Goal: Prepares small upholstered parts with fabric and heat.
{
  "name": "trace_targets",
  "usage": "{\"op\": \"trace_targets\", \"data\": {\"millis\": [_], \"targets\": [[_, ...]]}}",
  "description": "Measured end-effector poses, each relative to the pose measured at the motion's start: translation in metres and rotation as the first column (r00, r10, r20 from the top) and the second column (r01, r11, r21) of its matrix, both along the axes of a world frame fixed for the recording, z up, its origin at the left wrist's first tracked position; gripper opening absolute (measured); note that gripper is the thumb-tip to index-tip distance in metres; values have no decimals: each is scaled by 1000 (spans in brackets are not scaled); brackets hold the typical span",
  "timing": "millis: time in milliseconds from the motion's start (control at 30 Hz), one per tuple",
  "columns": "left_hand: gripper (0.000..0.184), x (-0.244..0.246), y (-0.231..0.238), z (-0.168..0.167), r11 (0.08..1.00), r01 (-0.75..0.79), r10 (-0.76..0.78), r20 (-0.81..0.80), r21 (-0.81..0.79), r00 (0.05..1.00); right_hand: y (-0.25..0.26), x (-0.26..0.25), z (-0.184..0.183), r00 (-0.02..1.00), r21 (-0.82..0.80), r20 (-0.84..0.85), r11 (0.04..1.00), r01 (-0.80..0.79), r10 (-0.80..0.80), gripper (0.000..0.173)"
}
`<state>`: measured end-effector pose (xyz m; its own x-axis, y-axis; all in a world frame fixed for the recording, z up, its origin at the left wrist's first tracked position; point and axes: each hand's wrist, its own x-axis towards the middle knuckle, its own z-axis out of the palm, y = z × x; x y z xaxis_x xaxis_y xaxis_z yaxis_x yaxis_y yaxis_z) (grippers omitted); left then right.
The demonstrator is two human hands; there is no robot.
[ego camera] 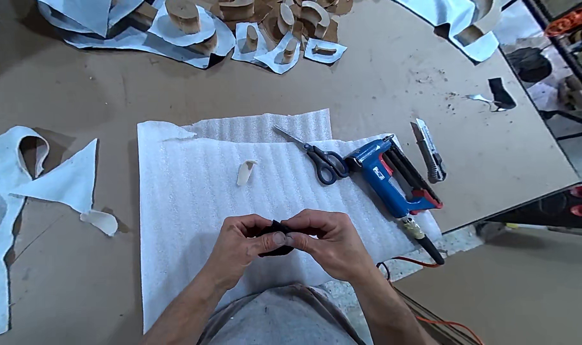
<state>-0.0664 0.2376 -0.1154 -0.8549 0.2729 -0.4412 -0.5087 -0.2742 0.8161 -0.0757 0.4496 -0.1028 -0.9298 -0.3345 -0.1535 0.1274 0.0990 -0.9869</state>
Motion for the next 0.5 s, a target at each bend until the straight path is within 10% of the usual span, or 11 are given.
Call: {"op": "trace_targets", "data": {"millis": [500], "targets": [[3, -4, -2, 5, 989, -13, -16, 197, 148, 980, -2, 3, -8, 994, 9, -108, 1000, -27, 28, 11]]}}
